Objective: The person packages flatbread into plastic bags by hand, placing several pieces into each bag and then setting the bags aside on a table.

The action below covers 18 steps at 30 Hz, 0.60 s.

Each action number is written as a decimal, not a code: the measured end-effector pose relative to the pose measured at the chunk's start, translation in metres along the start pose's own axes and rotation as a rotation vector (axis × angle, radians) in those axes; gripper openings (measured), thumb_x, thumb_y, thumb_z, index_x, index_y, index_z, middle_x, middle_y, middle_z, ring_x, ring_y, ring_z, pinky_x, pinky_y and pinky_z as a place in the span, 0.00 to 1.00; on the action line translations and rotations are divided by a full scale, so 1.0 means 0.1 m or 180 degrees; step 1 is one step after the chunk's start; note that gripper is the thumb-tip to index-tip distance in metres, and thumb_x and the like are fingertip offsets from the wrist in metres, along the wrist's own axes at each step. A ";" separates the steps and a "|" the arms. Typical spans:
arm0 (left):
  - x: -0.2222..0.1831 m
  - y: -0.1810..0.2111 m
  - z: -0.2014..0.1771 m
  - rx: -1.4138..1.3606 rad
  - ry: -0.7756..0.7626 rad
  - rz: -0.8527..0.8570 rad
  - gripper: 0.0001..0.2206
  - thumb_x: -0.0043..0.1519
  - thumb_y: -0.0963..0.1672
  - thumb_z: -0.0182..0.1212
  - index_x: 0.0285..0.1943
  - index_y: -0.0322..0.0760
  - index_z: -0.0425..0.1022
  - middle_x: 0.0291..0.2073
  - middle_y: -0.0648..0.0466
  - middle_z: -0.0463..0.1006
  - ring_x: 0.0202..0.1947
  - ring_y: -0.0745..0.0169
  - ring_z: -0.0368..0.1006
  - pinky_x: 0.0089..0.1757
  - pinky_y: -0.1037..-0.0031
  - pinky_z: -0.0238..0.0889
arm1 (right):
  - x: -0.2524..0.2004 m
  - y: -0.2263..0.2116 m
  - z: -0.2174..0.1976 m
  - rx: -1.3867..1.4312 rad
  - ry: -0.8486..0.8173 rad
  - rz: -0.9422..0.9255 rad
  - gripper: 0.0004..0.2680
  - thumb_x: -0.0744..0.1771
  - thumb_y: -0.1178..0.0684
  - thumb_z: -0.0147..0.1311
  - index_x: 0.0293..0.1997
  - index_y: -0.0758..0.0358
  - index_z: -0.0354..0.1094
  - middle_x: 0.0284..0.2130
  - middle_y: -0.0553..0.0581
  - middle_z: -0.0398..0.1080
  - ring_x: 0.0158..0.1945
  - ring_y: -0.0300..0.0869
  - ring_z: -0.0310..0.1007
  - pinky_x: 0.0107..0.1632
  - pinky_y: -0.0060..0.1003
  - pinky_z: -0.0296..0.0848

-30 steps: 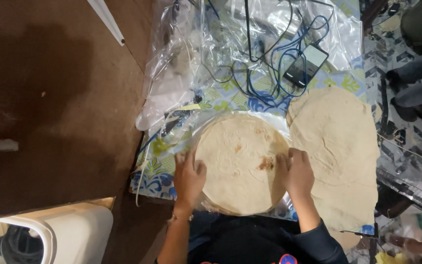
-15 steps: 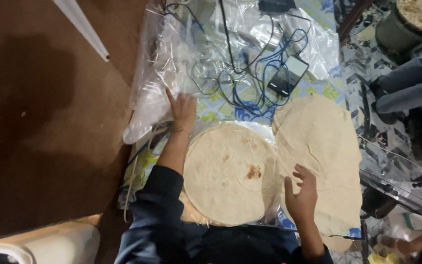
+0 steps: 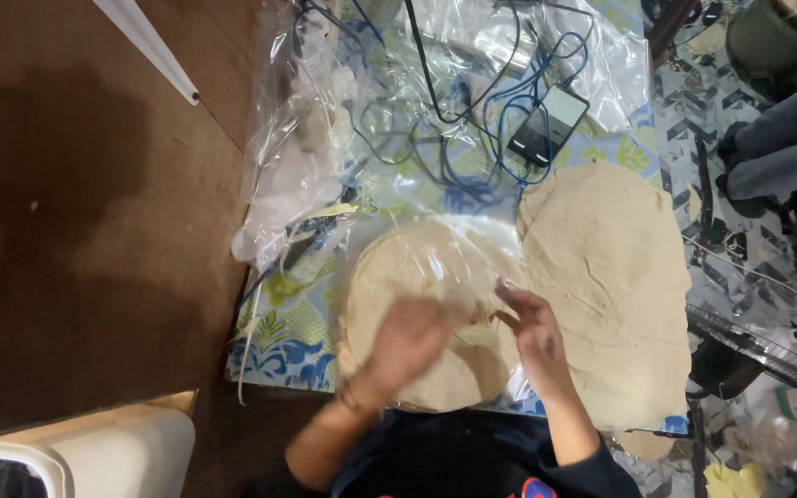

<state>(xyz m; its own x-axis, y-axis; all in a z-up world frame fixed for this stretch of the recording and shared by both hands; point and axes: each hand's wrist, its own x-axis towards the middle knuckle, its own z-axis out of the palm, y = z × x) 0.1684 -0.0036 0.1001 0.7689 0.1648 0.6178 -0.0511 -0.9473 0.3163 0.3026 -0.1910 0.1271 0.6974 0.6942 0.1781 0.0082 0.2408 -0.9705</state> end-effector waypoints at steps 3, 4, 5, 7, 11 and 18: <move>-0.11 0.59 -0.34 -0.0335 -0.0222 0.0245 0.18 0.57 0.42 0.60 0.58 0.43 0.76 0.49 0.53 0.79 0.49 0.51 0.74 0.45 0.59 0.63 | 0.03 0.17 -0.01 0.1868 -0.0474 0.0593 0.24 0.63 0.43 0.67 0.62 0.60 0.64 0.54 0.55 0.72 0.56 0.44 0.74 0.58 0.39 0.74; -0.13 0.70 -0.40 -0.0654 -0.0197 0.0019 0.20 0.58 0.43 0.62 0.61 0.41 0.72 0.54 0.50 0.79 0.54 0.50 0.73 0.50 0.58 0.62 | -0.05 0.43 -0.16 0.1360 -0.0253 0.0753 0.17 0.66 0.52 0.63 0.59 0.65 0.65 0.53 0.62 0.72 0.54 0.49 0.74 0.56 0.43 0.75; -0.15 0.81 -0.46 -0.0974 -0.0170 -0.0208 0.22 0.58 0.43 0.63 0.63 0.38 0.68 0.59 0.48 0.78 0.59 0.48 0.72 0.54 0.57 0.61 | -0.13 0.68 -0.30 0.0850 -0.0036 0.0914 0.10 0.69 0.61 0.61 0.56 0.70 0.67 0.51 0.68 0.73 0.52 0.54 0.74 0.53 0.46 0.77; -0.18 0.84 -0.55 -0.1587 0.0007 -0.0845 0.27 0.55 0.46 0.69 0.63 0.35 0.67 0.56 0.45 0.75 0.58 0.46 0.70 0.56 0.55 0.59 | -0.20 0.48 -0.22 0.0174 -0.0272 0.0492 0.08 0.69 0.60 0.62 0.51 0.66 0.69 0.52 0.65 0.74 0.54 0.50 0.75 0.54 0.44 0.78; -0.11 0.81 -0.67 -0.3978 0.0418 -0.2019 0.33 0.60 0.47 0.69 0.71 0.34 0.55 0.61 0.47 0.72 0.63 0.54 0.68 0.62 0.60 0.56 | -0.18 -0.52 0.24 -0.2548 -0.1588 -0.0303 0.21 0.59 0.68 0.63 0.57 0.58 0.77 0.44 0.54 0.72 0.46 0.43 0.75 0.42 0.34 0.75; -0.39 0.42 -0.32 -0.3180 0.0690 -0.2245 0.07 0.73 0.42 0.56 0.51 0.31 0.77 0.43 0.46 0.85 0.43 0.61 0.82 0.46 0.72 0.77 | -0.30 -0.22 0.02 -0.1663 -0.0800 -0.0283 0.15 0.56 0.60 0.72 0.44 0.62 0.73 0.38 0.51 0.68 0.30 0.35 0.68 0.32 0.30 0.71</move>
<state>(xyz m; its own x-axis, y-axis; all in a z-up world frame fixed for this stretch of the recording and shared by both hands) 0.1156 -0.0407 0.1121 0.7092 0.6851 0.1664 -0.2054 -0.0250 0.9784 0.2805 -0.2155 0.1434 0.4870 0.8416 0.2336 0.4557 -0.0166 -0.8900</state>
